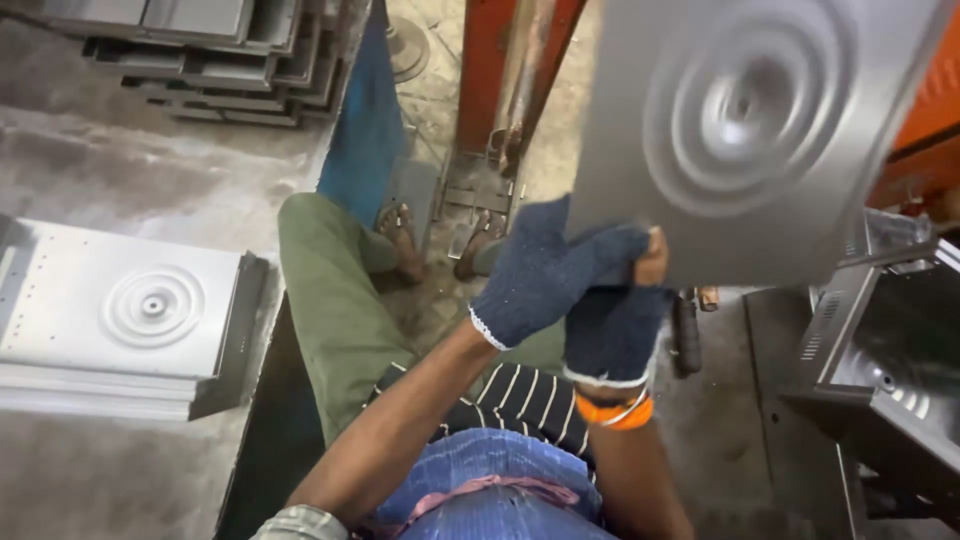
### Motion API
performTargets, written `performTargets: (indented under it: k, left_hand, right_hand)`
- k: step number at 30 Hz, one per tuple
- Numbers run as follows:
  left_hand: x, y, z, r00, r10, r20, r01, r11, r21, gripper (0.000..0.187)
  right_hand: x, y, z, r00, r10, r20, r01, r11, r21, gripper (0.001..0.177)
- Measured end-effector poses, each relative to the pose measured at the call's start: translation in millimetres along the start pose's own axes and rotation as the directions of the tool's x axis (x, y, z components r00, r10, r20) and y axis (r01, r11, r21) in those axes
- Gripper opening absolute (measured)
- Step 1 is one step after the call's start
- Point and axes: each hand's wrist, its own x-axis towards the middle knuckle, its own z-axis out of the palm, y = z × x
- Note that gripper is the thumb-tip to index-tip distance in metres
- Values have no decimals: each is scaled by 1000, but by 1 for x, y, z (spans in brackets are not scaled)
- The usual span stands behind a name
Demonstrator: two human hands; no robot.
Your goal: The recorder uses a spot welding machine to join metal components together to assemble an enclosure.
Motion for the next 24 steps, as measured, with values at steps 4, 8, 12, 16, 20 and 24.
performTargets:
  k: [4,8,12,16,20,24]
  left_hand:
    - [3,-39,-15,985,15,169,-56,970,236,26]
    - [-4,-49,-33,972,-160,170,144,984,103,29]
    - [-14,-64,-58,995,-92,-24,95,986,141,25]
    - [-19,-63,-79,959,-237,-159,256,960,112,23]
    - [-19,-102,-109,952,-252,-175,256,967,-3,26]
    - [27,-126,-192,968,252,-11,-169,682,712,39]
  right_hand:
    - [-9,18,41,899,-25,-437,-56,984,-171,34]
    - [-16,35,25,759,-69,-648,-151,948,-279,37]
    - [-18,53,10,739,-91,-668,-265,872,-411,38]
    - [-6,73,26,803,-106,-586,-375,675,-635,31]
    - [2,80,37,705,17,-709,-313,904,-290,36]
    - [8,83,48,646,-81,-759,-318,876,-364,39]
